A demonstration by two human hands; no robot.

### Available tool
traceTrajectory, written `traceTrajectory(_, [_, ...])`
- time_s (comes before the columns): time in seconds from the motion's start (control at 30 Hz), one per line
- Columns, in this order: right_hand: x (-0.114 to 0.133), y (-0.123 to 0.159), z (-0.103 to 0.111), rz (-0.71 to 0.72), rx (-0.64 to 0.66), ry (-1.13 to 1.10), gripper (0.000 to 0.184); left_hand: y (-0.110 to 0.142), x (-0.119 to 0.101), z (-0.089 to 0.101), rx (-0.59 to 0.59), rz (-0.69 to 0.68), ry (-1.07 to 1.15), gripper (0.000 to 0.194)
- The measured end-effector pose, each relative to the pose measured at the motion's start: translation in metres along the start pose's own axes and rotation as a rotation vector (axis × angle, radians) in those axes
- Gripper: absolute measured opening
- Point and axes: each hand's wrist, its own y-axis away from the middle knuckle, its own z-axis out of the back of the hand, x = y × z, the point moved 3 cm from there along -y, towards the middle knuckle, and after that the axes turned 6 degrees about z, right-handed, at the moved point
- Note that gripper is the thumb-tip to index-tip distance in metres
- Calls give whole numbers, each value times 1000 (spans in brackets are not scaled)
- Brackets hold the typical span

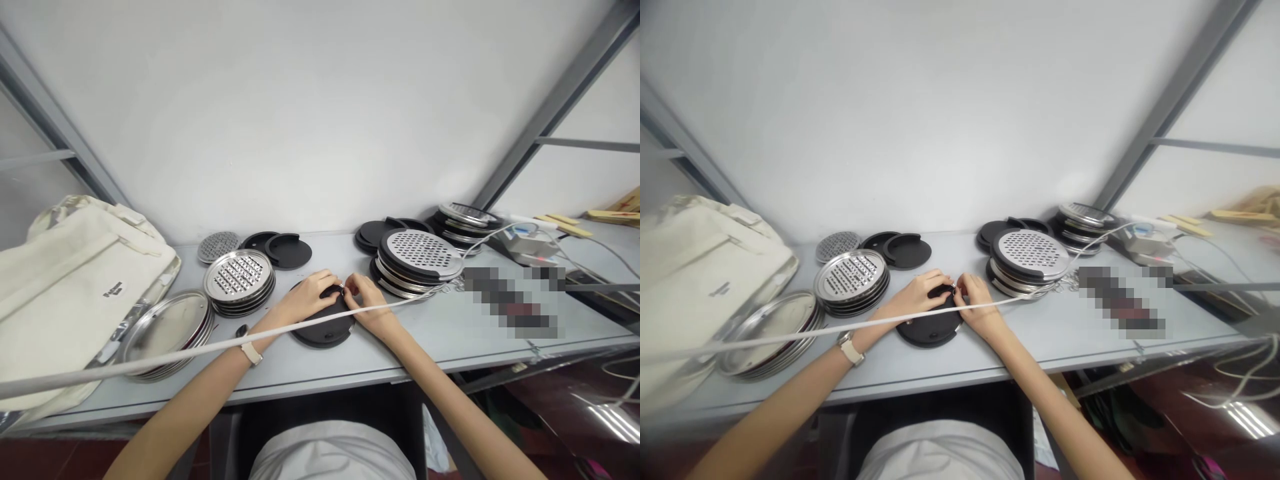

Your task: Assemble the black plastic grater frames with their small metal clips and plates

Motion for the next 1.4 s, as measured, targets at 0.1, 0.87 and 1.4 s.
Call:
traceTrajectory(0.1, [1,0,0,-1,6,-3,7,0,-1,1,0,-1,5,16])
traceTrajectory(0.87, [-1,0,1,-11,-16,-6,9,0,-6,4,-18,6,-57,17])
traceTrajectory(1.4, [-10,2,-2,-106,-28,-134,4,0,-1,1,8,-2,-11,20])
